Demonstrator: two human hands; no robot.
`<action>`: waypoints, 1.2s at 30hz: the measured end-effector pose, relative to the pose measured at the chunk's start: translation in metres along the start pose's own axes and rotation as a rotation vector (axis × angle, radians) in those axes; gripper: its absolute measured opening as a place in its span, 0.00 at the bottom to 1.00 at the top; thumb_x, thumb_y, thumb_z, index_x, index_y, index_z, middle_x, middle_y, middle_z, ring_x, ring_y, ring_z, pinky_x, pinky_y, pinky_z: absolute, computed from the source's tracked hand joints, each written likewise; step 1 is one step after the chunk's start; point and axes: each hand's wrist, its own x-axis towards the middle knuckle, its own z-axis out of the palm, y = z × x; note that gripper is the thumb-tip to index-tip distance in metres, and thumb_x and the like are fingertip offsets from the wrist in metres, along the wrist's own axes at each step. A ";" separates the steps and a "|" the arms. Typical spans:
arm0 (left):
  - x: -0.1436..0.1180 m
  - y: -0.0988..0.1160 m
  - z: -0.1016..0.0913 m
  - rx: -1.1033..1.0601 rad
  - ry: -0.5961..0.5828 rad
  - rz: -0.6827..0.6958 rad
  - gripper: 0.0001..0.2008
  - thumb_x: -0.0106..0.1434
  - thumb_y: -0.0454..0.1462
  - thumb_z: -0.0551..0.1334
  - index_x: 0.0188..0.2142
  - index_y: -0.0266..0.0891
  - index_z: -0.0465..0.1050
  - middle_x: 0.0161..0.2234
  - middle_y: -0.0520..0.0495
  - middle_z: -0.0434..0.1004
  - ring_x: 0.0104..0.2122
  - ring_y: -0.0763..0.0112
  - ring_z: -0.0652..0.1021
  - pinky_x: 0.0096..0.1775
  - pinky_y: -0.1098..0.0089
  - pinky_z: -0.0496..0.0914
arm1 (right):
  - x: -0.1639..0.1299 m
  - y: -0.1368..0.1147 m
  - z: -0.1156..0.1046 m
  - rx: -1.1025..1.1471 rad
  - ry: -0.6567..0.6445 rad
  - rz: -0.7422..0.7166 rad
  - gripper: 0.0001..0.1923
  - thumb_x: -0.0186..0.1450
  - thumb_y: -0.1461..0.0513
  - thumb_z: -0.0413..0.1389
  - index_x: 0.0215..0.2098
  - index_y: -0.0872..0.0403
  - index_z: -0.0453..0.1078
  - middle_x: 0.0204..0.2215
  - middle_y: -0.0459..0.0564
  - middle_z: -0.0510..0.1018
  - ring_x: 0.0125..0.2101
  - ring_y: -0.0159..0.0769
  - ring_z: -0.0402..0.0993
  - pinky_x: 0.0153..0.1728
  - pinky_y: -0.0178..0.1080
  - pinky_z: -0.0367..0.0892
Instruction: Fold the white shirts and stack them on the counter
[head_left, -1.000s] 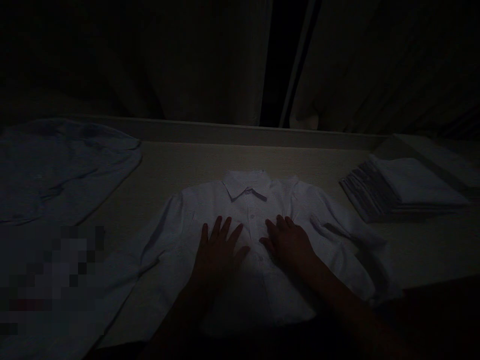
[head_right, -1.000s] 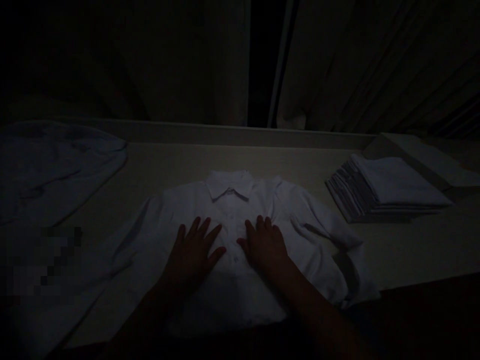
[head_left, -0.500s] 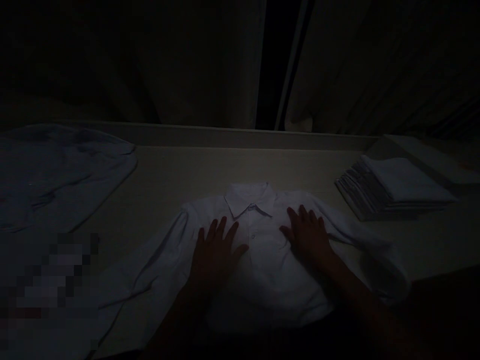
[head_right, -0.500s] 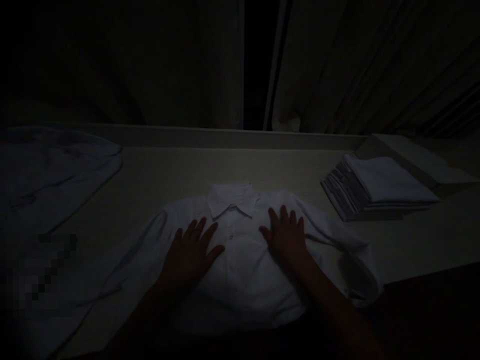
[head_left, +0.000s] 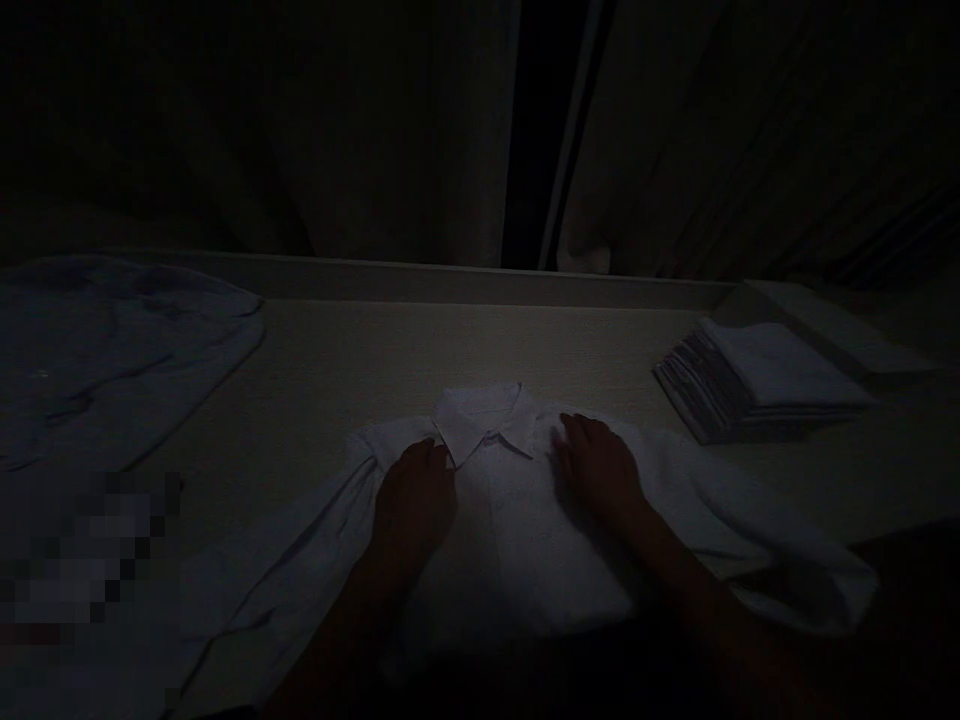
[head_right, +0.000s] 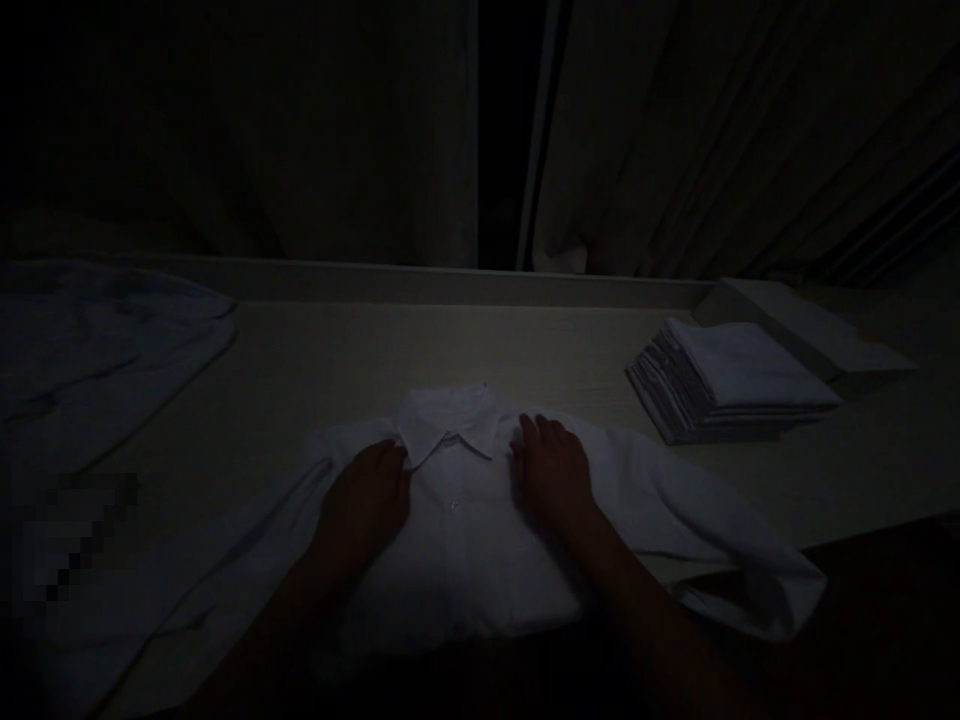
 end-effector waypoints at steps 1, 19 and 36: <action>0.000 0.000 0.002 -0.006 -0.008 0.002 0.18 0.65 0.36 0.49 0.49 0.32 0.71 0.51 0.35 0.72 0.50 0.57 0.71 0.50 0.61 0.65 | 0.002 -0.006 0.007 0.035 0.045 -0.081 0.23 0.72 0.56 0.43 0.62 0.56 0.59 0.58 0.63 0.67 0.57 0.51 0.62 0.53 0.50 0.58; 0.025 -0.002 0.008 -0.833 -0.023 -0.472 0.15 0.55 0.47 0.61 0.37 0.40 0.77 0.37 0.48 0.81 0.38 0.64 0.79 0.40 0.68 0.70 | 0.020 -0.033 0.038 1.246 0.100 0.227 0.19 0.56 0.63 0.59 0.46 0.54 0.70 0.31 0.47 0.77 0.30 0.33 0.73 0.33 0.37 0.68; 0.020 -0.017 0.016 -0.349 0.184 -0.194 0.25 0.65 0.40 0.48 0.57 0.31 0.65 0.59 0.35 0.66 0.60 0.57 0.66 0.60 0.58 0.59 | 0.020 -0.011 0.034 0.575 0.257 -0.110 0.16 0.69 0.59 0.48 0.51 0.55 0.70 0.50 0.57 0.75 0.52 0.44 0.67 0.53 0.47 0.61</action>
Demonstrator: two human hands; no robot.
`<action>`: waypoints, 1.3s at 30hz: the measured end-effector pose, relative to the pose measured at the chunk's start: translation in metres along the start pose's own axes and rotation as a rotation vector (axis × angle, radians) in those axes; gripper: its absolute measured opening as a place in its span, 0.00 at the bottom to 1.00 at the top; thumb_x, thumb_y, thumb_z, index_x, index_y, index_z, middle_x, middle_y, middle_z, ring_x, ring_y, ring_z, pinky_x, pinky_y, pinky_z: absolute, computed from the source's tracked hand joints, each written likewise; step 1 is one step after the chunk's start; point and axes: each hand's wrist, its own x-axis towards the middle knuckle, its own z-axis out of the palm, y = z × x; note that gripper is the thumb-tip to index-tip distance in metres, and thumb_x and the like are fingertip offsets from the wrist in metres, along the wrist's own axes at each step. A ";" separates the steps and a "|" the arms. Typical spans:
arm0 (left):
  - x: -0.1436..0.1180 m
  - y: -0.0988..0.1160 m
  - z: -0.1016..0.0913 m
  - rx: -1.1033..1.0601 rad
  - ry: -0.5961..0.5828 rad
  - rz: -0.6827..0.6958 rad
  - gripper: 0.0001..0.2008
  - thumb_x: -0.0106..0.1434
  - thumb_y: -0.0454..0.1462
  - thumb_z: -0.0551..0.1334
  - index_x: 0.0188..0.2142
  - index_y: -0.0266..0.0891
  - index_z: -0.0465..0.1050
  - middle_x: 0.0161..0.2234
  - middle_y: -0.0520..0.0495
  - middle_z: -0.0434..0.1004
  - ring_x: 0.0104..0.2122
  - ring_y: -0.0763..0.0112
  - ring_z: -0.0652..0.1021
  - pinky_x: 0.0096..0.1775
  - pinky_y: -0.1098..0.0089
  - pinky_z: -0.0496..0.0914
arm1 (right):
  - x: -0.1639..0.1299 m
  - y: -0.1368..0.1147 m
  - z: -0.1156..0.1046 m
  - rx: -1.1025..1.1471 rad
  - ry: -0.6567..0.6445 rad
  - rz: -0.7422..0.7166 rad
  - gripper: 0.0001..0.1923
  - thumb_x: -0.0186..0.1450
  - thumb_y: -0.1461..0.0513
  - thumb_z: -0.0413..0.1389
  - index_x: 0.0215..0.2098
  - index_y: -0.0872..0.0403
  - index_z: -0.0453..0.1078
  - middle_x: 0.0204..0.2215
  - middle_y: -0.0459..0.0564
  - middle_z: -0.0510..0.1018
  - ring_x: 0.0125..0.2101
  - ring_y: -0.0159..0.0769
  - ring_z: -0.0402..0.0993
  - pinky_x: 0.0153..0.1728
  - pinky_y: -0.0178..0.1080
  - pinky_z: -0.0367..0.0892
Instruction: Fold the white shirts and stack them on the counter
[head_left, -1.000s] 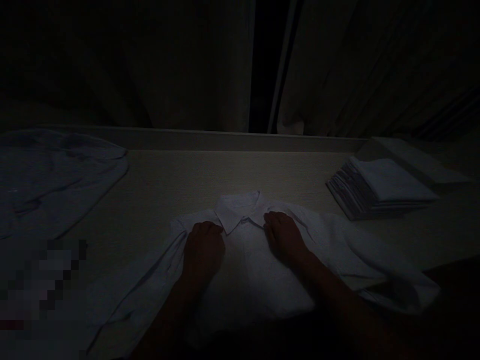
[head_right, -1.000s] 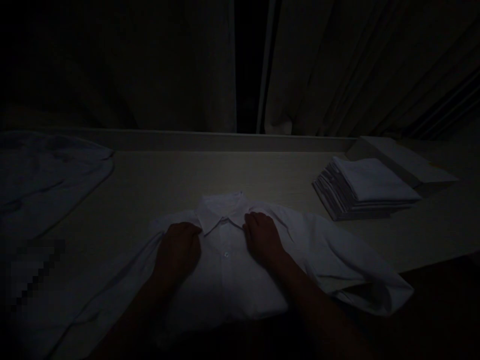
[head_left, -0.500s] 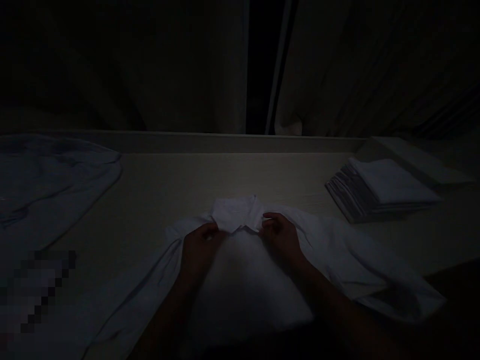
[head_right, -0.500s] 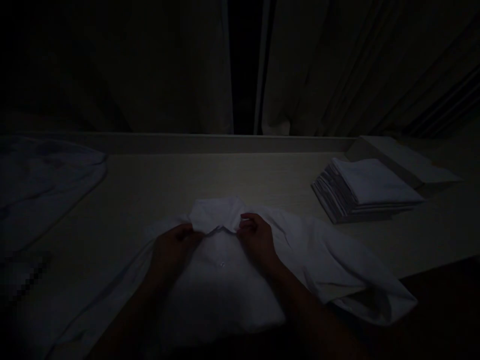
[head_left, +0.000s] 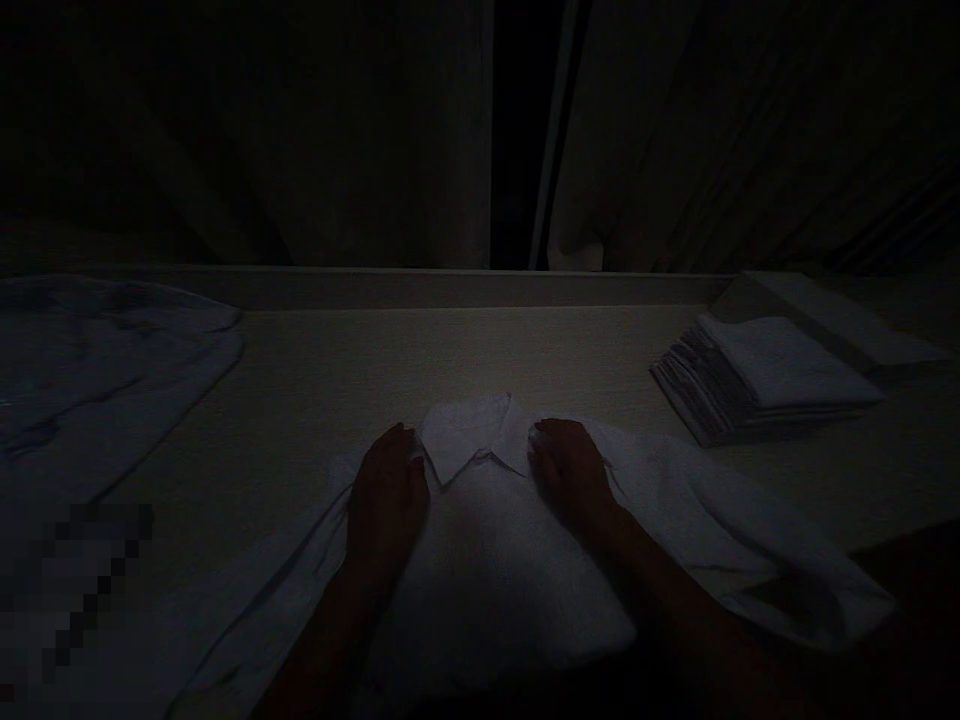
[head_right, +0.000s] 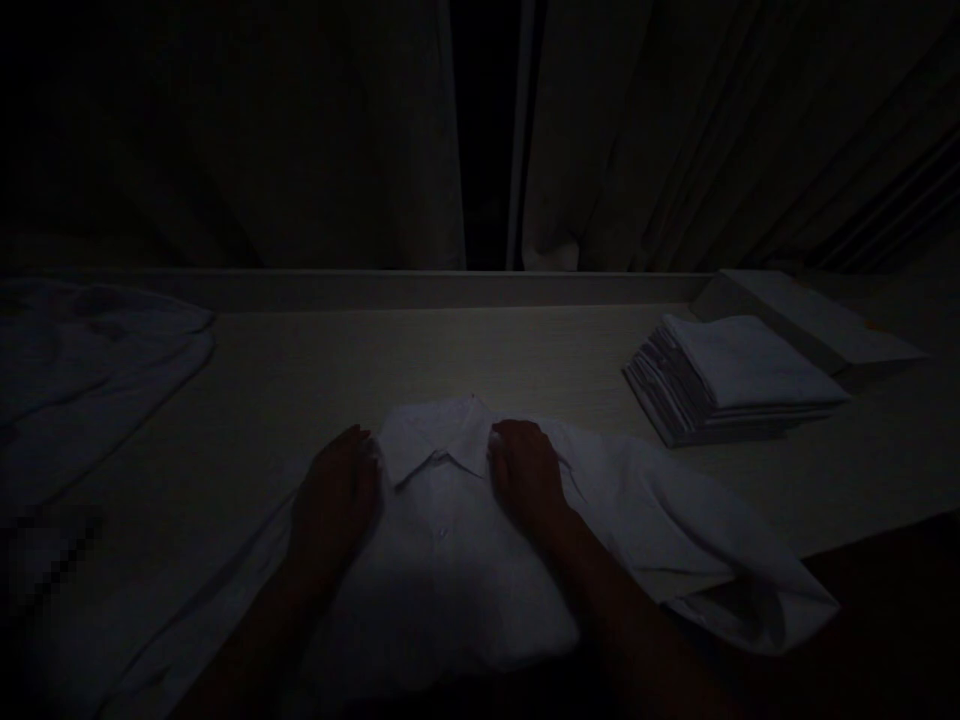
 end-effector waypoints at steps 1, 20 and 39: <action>-0.001 -0.003 0.002 0.062 -0.063 0.024 0.26 0.66 0.41 0.47 0.60 0.30 0.62 0.61 0.34 0.63 0.61 0.56 0.64 0.61 0.56 0.58 | 0.000 0.003 0.001 -0.069 -0.034 -0.023 0.19 0.69 0.59 0.48 0.55 0.55 0.67 0.55 0.58 0.71 0.56 0.44 0.64 0.56 0.49 0.58; 0.013 -0.019 0.009 0.196 -0.103 0.074 0.25 0.68 0.37 0.42 0.60 0.32 0.61 0.62 0.38 0.63 0.63 0.53 0.60 0.62 0.50 0.52 | 0.026 0.011 0.013 -0.155 0.018 0.053 0.23 0.72 0.60 0.39 0.60 0.60 0.62 0.57 0.59 0.69 0.57 0.44 0.62 0.58 0.48 0.52; 0.032 -0.023 0.006 -0.241 -0.174 -0.149 0.22 0.63 0.42 0.52 0.54 0.41 0.70 0.49 0.43 0.76 0.47 0.63 0.76 0.50 0.64 0.69 | 0.047 0.008 0.020 0.626 -0.012 0.325 0.04 0.54 0.61 0.56 0.28 0.53 0.70 0.25 0.45 0.75 0.28 0.34 0.71 0.31 0.35 0.65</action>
